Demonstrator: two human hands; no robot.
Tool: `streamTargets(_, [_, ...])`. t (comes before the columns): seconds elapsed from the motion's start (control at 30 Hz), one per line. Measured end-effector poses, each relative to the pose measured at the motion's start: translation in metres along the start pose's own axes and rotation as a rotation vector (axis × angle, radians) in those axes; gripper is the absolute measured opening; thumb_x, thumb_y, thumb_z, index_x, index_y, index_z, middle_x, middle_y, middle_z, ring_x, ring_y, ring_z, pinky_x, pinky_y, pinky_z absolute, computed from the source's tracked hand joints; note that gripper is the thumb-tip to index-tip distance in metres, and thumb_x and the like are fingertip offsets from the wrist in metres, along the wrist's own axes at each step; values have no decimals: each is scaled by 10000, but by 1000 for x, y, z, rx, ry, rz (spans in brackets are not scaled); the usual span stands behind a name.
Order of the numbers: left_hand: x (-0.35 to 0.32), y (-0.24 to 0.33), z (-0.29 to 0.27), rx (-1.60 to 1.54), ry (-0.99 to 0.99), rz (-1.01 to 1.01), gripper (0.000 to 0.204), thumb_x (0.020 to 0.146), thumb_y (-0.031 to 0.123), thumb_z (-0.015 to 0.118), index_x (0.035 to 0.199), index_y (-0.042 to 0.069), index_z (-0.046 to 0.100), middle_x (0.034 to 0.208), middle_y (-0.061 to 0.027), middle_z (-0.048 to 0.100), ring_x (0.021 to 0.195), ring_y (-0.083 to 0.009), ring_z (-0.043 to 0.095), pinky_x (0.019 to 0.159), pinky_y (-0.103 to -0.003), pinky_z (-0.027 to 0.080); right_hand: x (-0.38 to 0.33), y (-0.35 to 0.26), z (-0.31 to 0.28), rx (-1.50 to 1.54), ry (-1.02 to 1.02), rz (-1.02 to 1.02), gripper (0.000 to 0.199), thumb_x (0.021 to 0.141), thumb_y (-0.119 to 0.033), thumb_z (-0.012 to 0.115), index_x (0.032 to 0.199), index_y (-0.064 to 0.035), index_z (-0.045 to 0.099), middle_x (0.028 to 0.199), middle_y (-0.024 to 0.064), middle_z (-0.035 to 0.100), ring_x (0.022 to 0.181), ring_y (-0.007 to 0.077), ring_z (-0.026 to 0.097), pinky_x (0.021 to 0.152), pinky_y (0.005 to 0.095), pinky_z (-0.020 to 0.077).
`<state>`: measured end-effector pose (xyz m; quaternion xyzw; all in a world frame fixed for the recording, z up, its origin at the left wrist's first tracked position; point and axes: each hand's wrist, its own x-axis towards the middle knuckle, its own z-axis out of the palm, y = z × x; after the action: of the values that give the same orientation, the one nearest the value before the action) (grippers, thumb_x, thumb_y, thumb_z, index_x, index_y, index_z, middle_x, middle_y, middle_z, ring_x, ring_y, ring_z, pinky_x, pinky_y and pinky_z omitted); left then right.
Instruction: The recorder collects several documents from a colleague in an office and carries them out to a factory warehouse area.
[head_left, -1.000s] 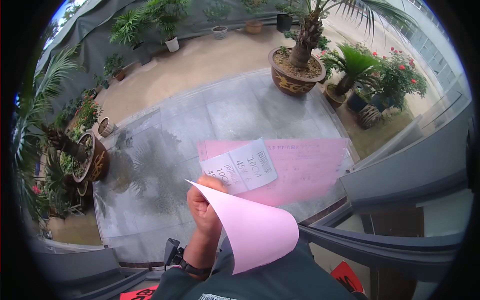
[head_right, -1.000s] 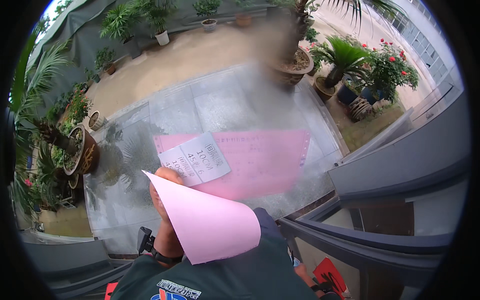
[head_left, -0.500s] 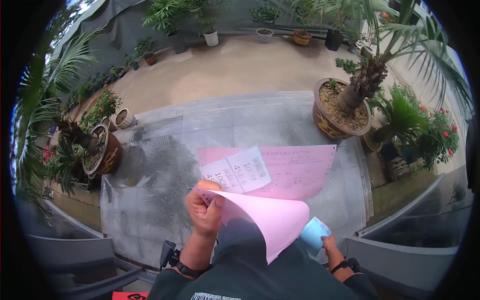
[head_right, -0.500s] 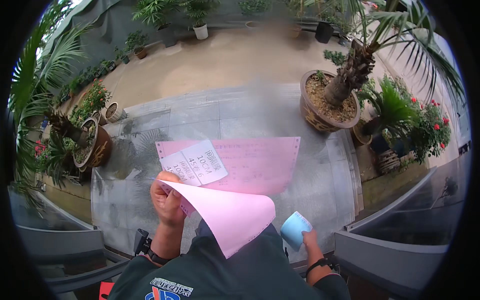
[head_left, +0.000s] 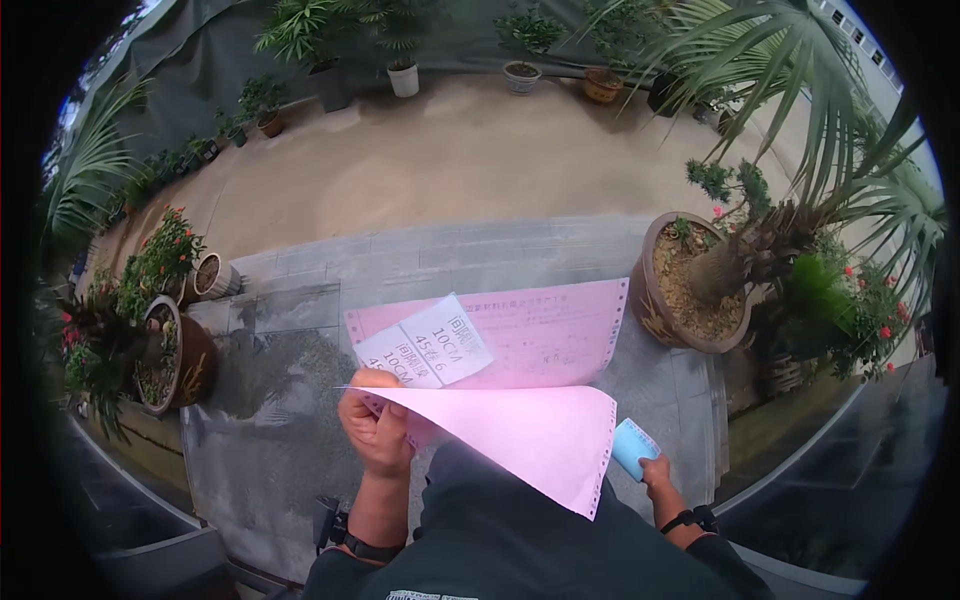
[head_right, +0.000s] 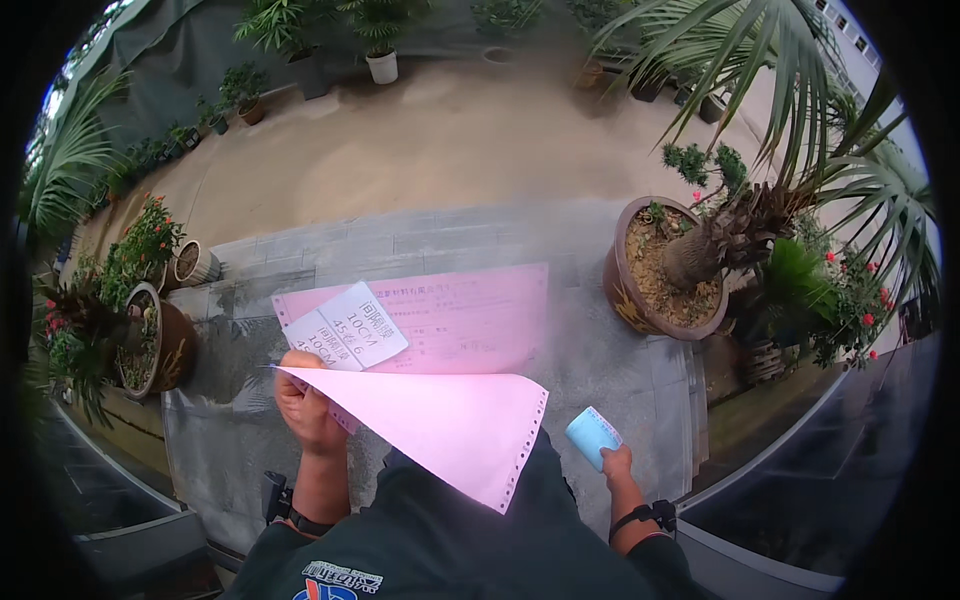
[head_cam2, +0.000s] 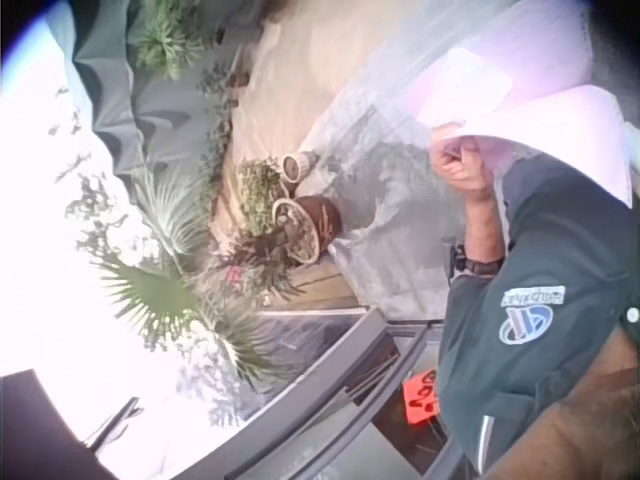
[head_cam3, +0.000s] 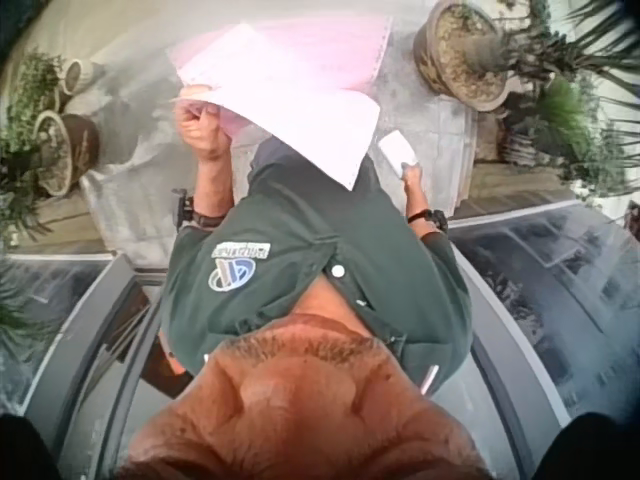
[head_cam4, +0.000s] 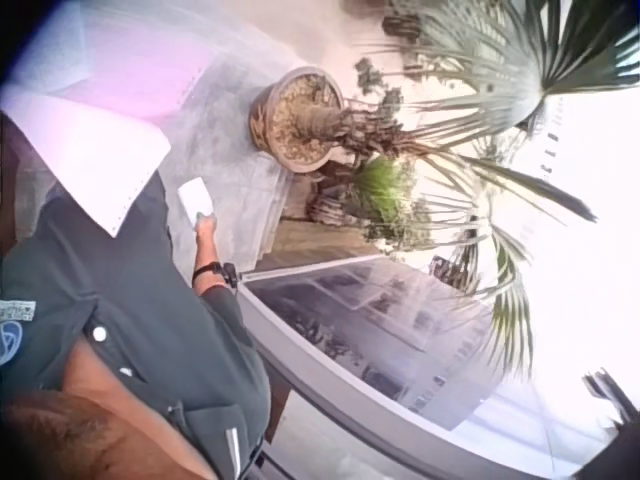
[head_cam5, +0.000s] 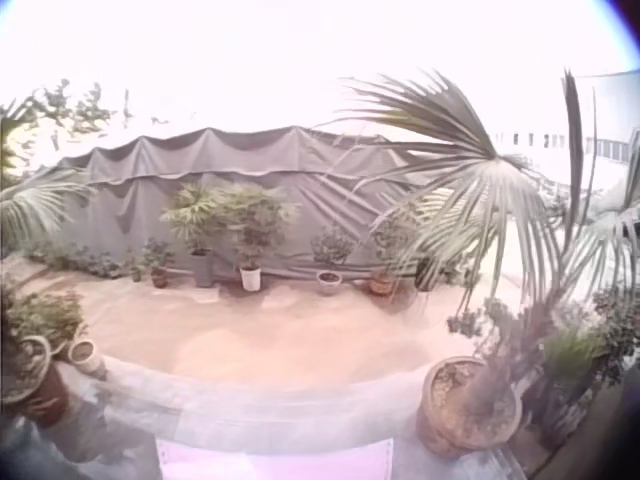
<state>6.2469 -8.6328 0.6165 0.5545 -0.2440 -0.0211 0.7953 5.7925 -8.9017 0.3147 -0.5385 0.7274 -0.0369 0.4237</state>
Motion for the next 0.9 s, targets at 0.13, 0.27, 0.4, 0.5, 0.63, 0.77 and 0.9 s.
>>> streamTargets(0.13, [91, -37, -12, -52, 103, 30, 150, 857, 151, 608, 822, 49, 505, 738, 16, 477, 644, -49, 426, 599, -200, 341, -4, -51, 25, 18, -29, 149, 364, 728, -52, 658, 1054, 96, 590, 946, 206, 651, 807, 314, 661, 667, 400, 527])
streamTargets(0.27, [178, -77, -20, -22, 176, 67, 114, 861, 113, 569, 815, 48, 486, 728, 15, 462, 625, -52, 427, 585, -196, 345, 51, -104, 60, -141, -20, 96, 368, 712, -80, 666, 1028, 101, 610, 887, 227, 657, 749, 311, 670, 593, 408, 523])
streamTargets(0.4, [239, -105, -23, 53, 260, 76, 117, 874, 131, 515, 819, 46, 457, 751, 6, 428, 655, -66, 427, 592, -210, 356, 126, -189, 102, -120, -63, -16, 375, 705, -117, 678, 1001, 108, 623, 901, 252, 665, 838, 340, 669, 747, 399, 510])
streamTargets(0.5, [291, -135, -21, 430, 282, 269, 220, 893, 248, 496, 829, 42, 455, 806, -15, 404, 721, -99, 427, 649, -256, 365, 167, -321, 135, -242, -91, -196, 363, 722, -119, 667, 1008, 101, 623, 888, 218, 669, 828, 318, 668, 731, 391, 502])
streamTargets(0.63, [335, -145, -25, 362, 252, 223, 253, 894, 274, 515, 811, 42, 460, 795, -24, 402, 710, -110, 425, 647, -272, 359, 170, -442, 157, -205, -152, -395, 341, 733, -104, 649, 1009, 95, 626, 893, 179, 679, 797, 273, 668, 742, 373, 496])
streamTargets(0.77, [412, -188, -20, 534, 187, 257, 275, 889, 288, 530, 795, 38, 465, 783, -35, 413, 694, -121, 421, 636, -285, 355, 209, -521, 181, -99, -141, -426, 369, 717, -127, 665, 1016, 87, 632, 904, 214, 679, 840, 306, 669, 766, 374, 494])
streamTargets(0.9, [487, -236, -29, 472, 131, 245, 267, 887, 285, 536, 803, 37, 488, 775, -38, 433, 688, -123, 426, 632, -282, 354, 208, -549, 216, -25, -76, -261, 362, 718, -98, 658, 1024, 92, 631, 923, 198, 680, 858, 290, 666, 778, 367, 490])
